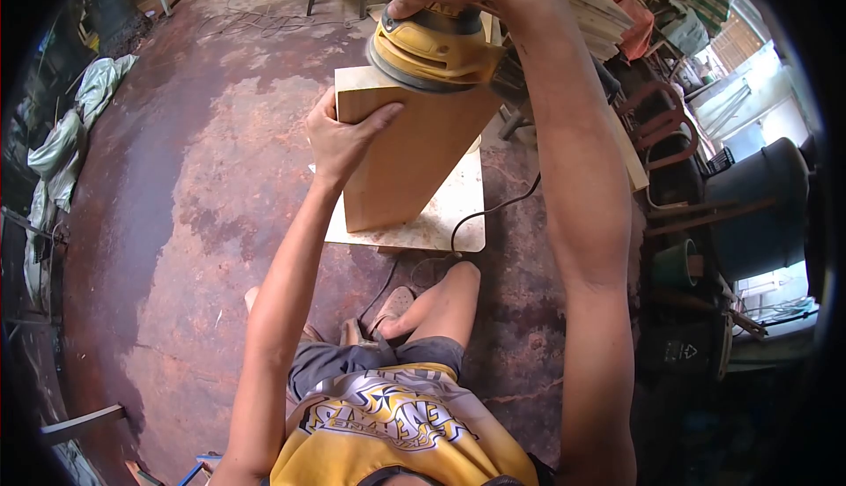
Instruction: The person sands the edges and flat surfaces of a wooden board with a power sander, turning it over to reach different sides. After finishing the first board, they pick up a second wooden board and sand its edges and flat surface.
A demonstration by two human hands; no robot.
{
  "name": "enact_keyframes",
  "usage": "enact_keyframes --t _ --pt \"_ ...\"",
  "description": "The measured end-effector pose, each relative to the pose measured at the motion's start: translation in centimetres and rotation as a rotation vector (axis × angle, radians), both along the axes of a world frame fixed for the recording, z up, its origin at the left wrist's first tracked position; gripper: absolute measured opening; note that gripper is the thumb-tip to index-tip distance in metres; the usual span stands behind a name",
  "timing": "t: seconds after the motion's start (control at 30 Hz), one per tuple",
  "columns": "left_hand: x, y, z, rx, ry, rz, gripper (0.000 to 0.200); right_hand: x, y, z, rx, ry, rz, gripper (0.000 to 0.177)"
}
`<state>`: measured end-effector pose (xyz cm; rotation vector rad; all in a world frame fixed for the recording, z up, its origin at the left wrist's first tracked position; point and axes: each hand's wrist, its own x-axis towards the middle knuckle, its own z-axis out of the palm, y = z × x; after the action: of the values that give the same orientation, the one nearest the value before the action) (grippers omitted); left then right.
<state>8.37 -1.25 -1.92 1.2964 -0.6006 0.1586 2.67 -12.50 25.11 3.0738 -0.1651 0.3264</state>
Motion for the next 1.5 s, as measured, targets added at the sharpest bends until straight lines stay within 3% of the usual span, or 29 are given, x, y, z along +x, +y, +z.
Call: enact_keyframes --t 0.33,0.6,0.93,1.33,1.5 --pt "-0.4 0.3 0.5 -0.004 0.006 -0.007 0.036 0.5 0.3 0.0 0.006 -0.014 0.031 0.089" --pt "0.0 0.2 0.0 -0.002 0.007 -0.039 0.036 1.4 1.3 -0.2 -0.018 -0.061 0.087 0.067" --pt "0.4 0.8 2.4 -0.010 0.026 -0.217 0.039 1.7 2.8 -0.2 -0.010 -0.033 0.083 0.062" --pt "0.6 0.1 2.1 0.000 0.033 -0.112 0.042 1.5 2.9 -0.6 -0.024 -0.066 0.082 0.064" --pt "0.8 0.3 1.8 -0.002 0.034 -0.125 0.040 1.2 4.3 -0.2 -0.034 -0.026 0.076 0.050"
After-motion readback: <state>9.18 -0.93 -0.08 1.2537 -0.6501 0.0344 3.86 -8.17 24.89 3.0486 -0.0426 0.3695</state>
